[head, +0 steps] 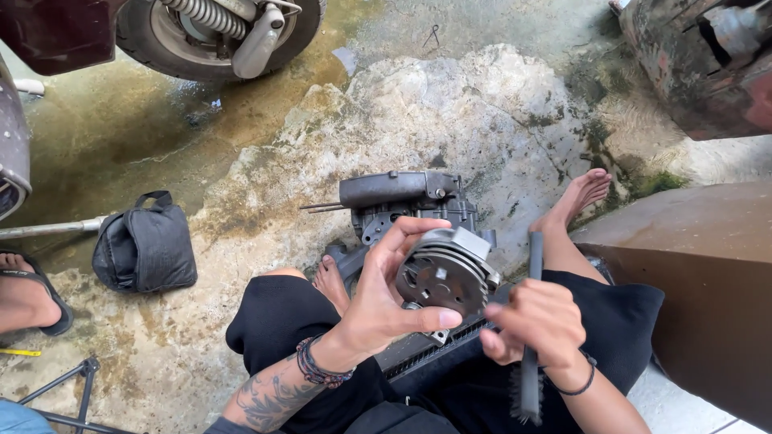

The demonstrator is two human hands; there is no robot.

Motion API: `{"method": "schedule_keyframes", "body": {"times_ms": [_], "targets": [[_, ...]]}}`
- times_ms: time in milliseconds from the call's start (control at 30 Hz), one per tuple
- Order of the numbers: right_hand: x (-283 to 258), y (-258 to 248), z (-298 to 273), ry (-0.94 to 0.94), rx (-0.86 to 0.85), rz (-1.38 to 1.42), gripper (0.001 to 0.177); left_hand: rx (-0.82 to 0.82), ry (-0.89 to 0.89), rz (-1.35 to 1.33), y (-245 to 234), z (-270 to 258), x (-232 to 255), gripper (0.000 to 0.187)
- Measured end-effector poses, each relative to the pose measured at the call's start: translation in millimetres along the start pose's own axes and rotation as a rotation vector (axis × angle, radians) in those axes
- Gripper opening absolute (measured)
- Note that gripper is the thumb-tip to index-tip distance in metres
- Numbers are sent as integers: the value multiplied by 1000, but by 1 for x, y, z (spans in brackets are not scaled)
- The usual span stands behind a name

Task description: The person sits on the floor and uses a wire brush to scrub a small metal mechanical part. They rotate the part to clean different sides and crevices, focusing on removing grime from the surface.

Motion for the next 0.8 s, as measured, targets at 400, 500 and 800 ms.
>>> {"method": "schedule_keyframes", "body": {"times_ms": [400,500,800], "targets": [[14,4,-36,5,15,122,69,54,9,-1,10,-17,5,74],[12,12,-43,33,-9,73,60,83,3,-9,6,-17,0,75],[19,-17,-13,48,146,213,20,99,-44,65,15,-21,1,73]]}}
Point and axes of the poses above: each hand's wrist, its own z-axis towards the middle knuckle, its own y-axis out of the palm, x = y × z, the point moved 9 cm from there along z, towards the middle knuckle, and after that the axes turned 1 degree about -z, right-handed, at the moved point
